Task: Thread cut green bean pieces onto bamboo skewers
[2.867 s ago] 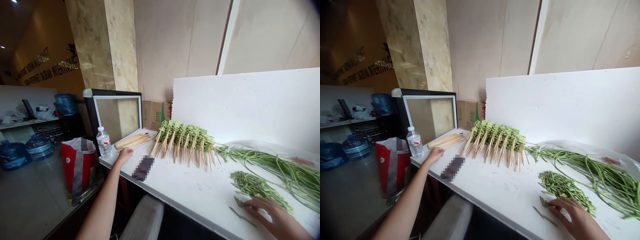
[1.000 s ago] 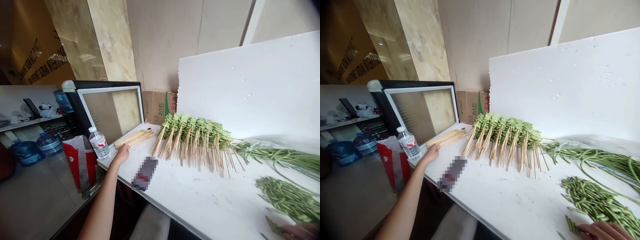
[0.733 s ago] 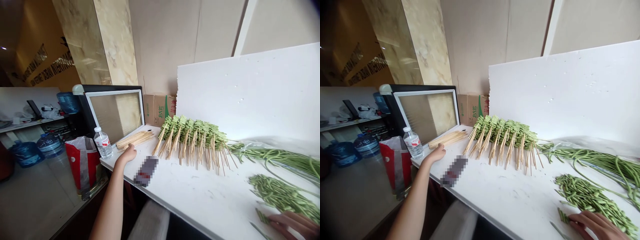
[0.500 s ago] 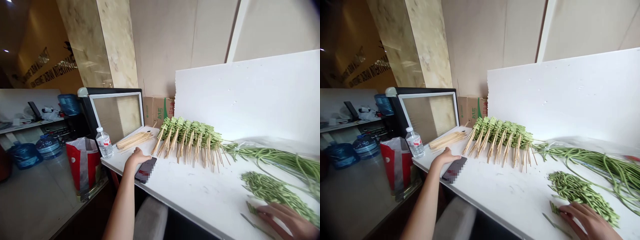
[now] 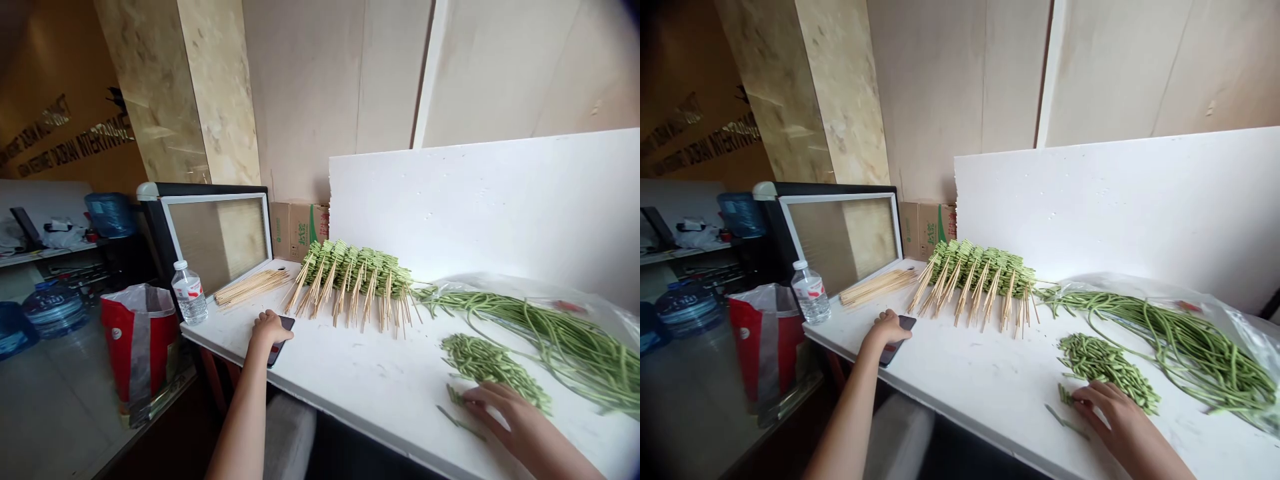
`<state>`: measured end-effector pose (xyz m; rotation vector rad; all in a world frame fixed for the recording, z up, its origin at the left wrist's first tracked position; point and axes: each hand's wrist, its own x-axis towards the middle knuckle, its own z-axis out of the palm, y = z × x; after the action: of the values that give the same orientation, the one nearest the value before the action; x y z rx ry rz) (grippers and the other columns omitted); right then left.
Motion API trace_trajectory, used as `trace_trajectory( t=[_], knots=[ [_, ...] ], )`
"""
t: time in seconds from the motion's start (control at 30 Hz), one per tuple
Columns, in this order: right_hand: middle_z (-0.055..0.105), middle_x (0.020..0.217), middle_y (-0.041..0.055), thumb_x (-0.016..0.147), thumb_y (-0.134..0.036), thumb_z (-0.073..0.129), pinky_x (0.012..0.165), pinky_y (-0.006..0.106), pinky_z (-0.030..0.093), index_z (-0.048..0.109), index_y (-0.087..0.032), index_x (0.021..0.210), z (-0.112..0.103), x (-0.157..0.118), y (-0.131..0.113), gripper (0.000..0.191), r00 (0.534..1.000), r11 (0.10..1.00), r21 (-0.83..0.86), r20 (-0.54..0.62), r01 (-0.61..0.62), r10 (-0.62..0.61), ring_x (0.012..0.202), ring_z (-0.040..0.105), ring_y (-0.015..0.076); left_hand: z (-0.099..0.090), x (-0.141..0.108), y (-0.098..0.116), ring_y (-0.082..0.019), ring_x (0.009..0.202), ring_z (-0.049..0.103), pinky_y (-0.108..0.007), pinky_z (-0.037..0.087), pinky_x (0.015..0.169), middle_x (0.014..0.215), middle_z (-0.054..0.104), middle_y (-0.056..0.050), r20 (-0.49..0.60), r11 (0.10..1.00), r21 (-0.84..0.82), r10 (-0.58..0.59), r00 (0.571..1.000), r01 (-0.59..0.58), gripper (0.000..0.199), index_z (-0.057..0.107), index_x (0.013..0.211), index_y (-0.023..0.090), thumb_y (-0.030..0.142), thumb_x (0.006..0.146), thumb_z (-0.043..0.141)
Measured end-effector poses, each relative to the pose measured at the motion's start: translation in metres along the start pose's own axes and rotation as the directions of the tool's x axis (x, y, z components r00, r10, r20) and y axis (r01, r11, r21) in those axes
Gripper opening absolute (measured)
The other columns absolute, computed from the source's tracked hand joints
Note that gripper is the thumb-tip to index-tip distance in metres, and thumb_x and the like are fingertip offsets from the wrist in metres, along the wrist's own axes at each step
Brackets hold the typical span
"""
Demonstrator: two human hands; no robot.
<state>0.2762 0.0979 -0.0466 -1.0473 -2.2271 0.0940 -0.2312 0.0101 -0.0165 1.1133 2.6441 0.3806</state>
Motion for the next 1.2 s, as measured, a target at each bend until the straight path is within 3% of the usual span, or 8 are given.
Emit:
trace_trajectory(
  t=[0.1, 0.23, 0.37, 0.6, 0.7, 0.8, 1.03, 1.2],
  knots=[
    [0.076, 0.085, 0.0132, 0.089, -0.071, 0.052, 0.070, 0.041, 0.062, 0.083, -0.028, 0.084, -0.001, -0.001, 0.007, 0.053, 0.984, 0.998, 0.046, 0.167, 0.047, -0.054, 0.079, 0.074, 0.0316, -0.002, 0.000, -0.002, -0.049, 0.136, 0.044, -0.049, 0.045, 0.104, 0.146, 0.043, -0.037, -0.014, 1.000, -0.015, -0.003, 1.000, 0.002, 0.104, 0.041, 0.141, 0.001, 0.049, 0.058, 0.080],
    [0.075, 0.085, 0.0114, 0.089, -0.069, 0.055, 0.071, 0.041, 0.062, 0.081, -0.029, 0.081, -0.001, -0.004, 0.009, 0.049, 0.989, 0.998, 0.019, 0.134, 0.056, -0.058, 0.082, 0.073, 0.0316, -0.011, -0.006, 0.000, -0.051, 0.137, 0.040, -0.059, 0.041, 0.104, 0.145, 0.041, -0.038, -0.164, 0.996, -0.093, -0.032, 0.986, 0.017, 0.093, 0.042, 0.137, 0.003, 0.070, 0.075, 0.063],
    [0.078, 0.092, 0.0114, 0.088, -0.071, 0.055, 0.073, 0.042, 0.064, 0.080, -0.028, 0.089, -0.003, -0.002, 0.007, 0.051, 1.000, 0.998, 0.055, 0.021, -0.012, 0.011, 0.085, 0.075, 0.0319, -0.031, -0.016, 0.015, -0.048, 0.131, 0.045, -0.063, 0.040, 0.101, 0.136, 0.049, -0.036, -0.372, 0.977, -0.212, -0.058, 0.926, -0.023, 0.067, 0.052, 0.126, 0.003, 0.060, 0.099, 0.030],
    [0.080, 0.094, 0.0103, 0.078, -0.065, 0.072, 0.063, 0.037, 0.064, 0.082, -0.026, 0.090, -0.030, 0.012, -0.025, 0.041, 0.978, 0.947, 0.249, 0.014, -0.203, 0.206, 0.075, 0.076, 0.0302, -0.045, -0.037, 0.061, -0.030, 0.113, 0.062, -0.041, 0.044, 0.098, 0.115, 0.068, -0.019, -0.469, 0.838, -0.316, 0.270, 0.841, -0.445, 0.042, 0.063, 0.108, 0.016, 0.034, 0.106, 0.025],
    [0.080, 0.097, 0.0113, 0.073, -0.063, 0.077, 0.071, 0.037, 0.064, 0.082, -0.023, 0.090, -0.047, 0.020, -0.053, 0.044, 0.949, 0.849, 0.435, 0.050, -0.302, 0.312, 0.082, 0.076, 0.0310, -0.038, -0.055, 0.081, -0.023, 0.084, 0.064, -0.034, 0.047, 0.083, 0.089, 0.069, -0.010, -0.470, 0.671, -0.364, 0.466, 0.749, -0.646, 0.042, 0.062, 0.097, 0.019, 0.037, 0.106, 0.025],
    [0.079, 0.087, 0.0118, 0.067, -0.063, 0.082, 0.064, 0.034, 0.060, 0.081, -0.019, 0.086, -0.063, 0.028, -0.076, 0.049, 0.903, 0.697, 0.630, 0.015, -0.342, 0.430, 0.075, 0.072, 0.0283, -0.037, -0.079, 0.095, -0.021, 0.070, 0.058, -0.032, 0.045, 0.072, 0.083, 0.066, -0.005, -0.440, 0.516, -0.404, 0.614, 0.655, -0.755, 0.046, 0.062, 0.106, 0.022, 0.047, 0.106, 0.023],
    [0.071, 0.080, 0.0040, 0.068, -0.056, 0.087, 0.061, 0.029, 0.054, 0.076, -0.025, 0.093, -0.093, 0.021, -0.087, 0.042, 0.829, 0.259, 0.951, -0.005, -0.168, 0.559, 0.075, 0.066, 0.0215, -0.038, -0.118, 0.104, -0.022, 0.072, 0.059, -0.029, 0.046, 0.068, 0.076, 0.063, -0.004, -0.238, 0.435, -0.451, 0.783, 0.575, -0.780, 0.049, 0.071, 0.108, 0.024, 0.054, 0.101, 0.034],
    [0.069, 0.082, 0.0038, 0.066, -0.048, 0.091, 0.064, 0.027, 0.051, 0.078, -0.023, 0.094, -0.115, 0.009, -0.095, 0.040, 0.821, 0.234, 0.968, -0.060, -0.091, 0.568, 0.077, 0.063, 0.0187, -0.033, -0.129, 0.107, -0.022, 0.071, 0.060, -0.030, 0.047, 0.068, 0.074, 0.065, -0.003, -0.199, 0.442, -0.437, 0.802, 0.563, -0.783, 0.044, 0.075, 0.109, 0.027, 0.056, 0.097, 0.043]
  ],
)
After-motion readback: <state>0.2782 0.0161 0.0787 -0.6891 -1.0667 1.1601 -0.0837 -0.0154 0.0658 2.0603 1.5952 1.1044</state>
